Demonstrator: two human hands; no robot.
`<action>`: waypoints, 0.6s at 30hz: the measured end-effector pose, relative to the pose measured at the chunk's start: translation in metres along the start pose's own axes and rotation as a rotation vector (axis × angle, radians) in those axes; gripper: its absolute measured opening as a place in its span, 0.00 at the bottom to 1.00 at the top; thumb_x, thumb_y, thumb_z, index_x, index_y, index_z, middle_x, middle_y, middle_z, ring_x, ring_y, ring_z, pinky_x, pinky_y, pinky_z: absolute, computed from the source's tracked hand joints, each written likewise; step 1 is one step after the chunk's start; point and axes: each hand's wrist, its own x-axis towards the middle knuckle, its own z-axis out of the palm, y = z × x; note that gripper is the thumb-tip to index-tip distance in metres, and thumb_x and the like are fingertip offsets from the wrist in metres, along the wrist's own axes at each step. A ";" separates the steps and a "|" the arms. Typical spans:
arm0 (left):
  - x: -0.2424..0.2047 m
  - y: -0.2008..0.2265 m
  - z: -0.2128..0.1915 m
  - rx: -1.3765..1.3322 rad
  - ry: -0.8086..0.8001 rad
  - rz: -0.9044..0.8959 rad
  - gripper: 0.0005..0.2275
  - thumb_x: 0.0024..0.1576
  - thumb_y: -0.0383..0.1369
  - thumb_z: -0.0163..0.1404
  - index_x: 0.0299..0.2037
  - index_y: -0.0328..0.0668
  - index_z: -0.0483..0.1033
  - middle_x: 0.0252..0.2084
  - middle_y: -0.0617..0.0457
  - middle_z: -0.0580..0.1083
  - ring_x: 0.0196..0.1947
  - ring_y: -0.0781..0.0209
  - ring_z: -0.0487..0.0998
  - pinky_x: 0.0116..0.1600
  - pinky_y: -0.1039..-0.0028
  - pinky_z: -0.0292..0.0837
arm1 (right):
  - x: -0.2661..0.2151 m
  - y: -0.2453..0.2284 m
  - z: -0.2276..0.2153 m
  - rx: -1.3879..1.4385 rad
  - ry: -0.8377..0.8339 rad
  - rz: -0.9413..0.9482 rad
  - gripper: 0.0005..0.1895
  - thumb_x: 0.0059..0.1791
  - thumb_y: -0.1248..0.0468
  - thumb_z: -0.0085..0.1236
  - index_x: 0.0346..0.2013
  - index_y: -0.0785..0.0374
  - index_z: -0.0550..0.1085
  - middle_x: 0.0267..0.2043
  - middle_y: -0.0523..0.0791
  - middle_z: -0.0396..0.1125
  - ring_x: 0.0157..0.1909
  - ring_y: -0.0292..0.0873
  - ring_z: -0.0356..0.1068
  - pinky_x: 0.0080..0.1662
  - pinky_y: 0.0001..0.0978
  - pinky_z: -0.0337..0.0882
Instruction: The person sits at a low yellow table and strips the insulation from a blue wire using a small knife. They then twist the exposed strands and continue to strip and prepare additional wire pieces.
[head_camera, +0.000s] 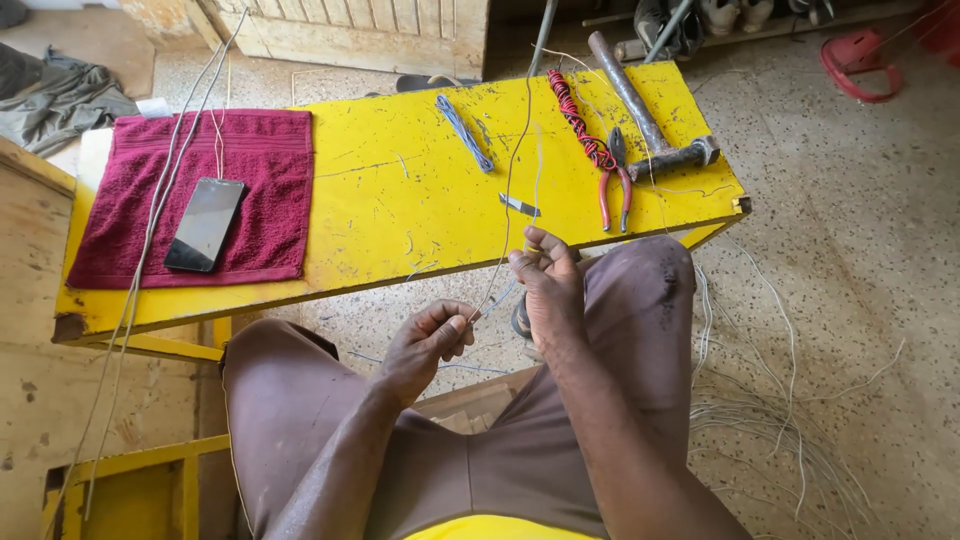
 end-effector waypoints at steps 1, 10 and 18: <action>-0.001 0.002 0.001 0.013 -0.001 0.022 0.10 0.67 0.28 0.50 0.54 0.33 0.79 0.33 0.43 0.79 0.30 0.64 0.75 0.33 0.81 0.68 | 0.002 0.000 -0.001 -0.016 0.030 0.003 0.23 0.53 0.66 0.67 0.63 0.55 0.75 0.48 0.46 0.65 0.45 0.38 0.67 0.50 0.32 0.73; -0.004 0.011 0.008 -0.080 0.153 -0.042 0.07 0.64 0.26 0.56 0.49 0.30 0.79 0.35 0.43 0.81 0.35 0.60 0.82 0.41 0.74 0.81 | -0.007 0.025 0.004 0.055 -0.241 0.179 0.21 0.59 0.57 0.57 0.64 0.64 0.73 0.41 0.53 0.77 0.39 0.45 0.79 0.36 0.32 0.80; -0.008 0.023 0.010 -0.188 0.183 -0.166 0.07 0.61 0.25 0.58 0.46 0.32 0.78 0.32 0.45 0.80 0.30 0.58 0.84 0.39 0.66 0.86 | -0.014 0.019 0.003 -0.153 -0.435 -0.071 0.22 0.61 0.58 0.52 0.69 0.63 0.72 0.49 0.53 0.74 0.43 0.41 0.77 0.37 0.28 0.81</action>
